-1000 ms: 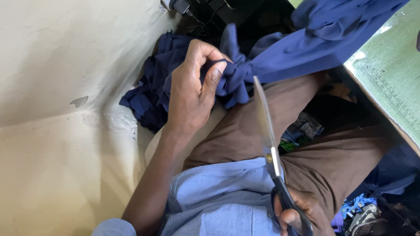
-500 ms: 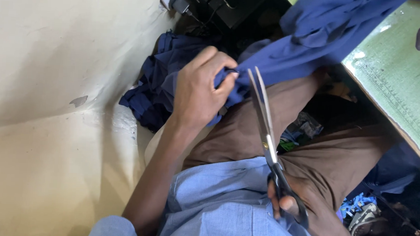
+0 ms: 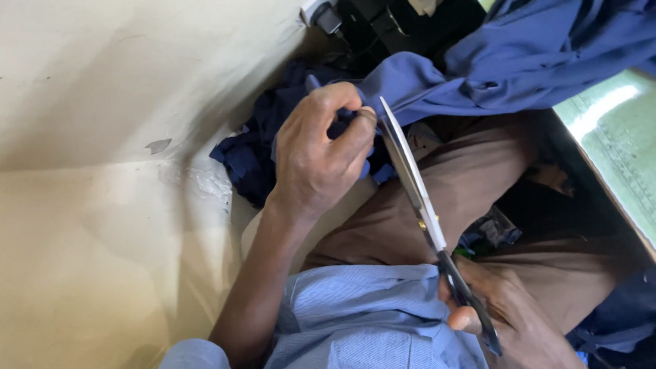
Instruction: Trimming excess threads and fabric from a blue garment using tailor scissors
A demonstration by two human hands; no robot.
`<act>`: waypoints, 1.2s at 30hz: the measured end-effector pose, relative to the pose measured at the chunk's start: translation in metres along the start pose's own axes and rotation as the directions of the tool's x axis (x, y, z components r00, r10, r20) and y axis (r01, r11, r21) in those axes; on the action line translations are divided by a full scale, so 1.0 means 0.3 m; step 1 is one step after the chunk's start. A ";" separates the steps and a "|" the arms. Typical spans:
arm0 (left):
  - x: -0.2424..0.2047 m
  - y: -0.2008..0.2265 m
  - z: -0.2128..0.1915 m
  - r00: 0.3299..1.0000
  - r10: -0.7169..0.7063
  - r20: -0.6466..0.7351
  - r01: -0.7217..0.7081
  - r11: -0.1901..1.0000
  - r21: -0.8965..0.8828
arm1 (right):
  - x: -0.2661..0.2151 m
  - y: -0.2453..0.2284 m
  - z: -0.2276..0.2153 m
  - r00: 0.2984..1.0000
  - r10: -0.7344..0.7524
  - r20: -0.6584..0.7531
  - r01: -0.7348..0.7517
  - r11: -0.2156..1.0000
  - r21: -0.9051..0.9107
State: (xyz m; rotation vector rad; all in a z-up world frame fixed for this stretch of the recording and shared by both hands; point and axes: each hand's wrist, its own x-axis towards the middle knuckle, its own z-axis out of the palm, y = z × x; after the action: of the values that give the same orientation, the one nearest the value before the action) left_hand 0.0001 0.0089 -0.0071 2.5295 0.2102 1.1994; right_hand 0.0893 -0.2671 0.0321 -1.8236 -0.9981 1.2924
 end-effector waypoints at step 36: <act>0.074 -0.045 0.027 0.563 -0.280 0.777 0.743 0.585 -0.327 | -0.189 0.197 0.134 0.967 0.103 -0.232 0.049 0.821 0.569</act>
State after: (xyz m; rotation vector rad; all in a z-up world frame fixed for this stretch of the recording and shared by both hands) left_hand 0.0205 0.0256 -0.0006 1.8546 0.3262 0.0201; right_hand 0.0506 -0.3410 -0.0051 -1.4760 -0.3778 1.1722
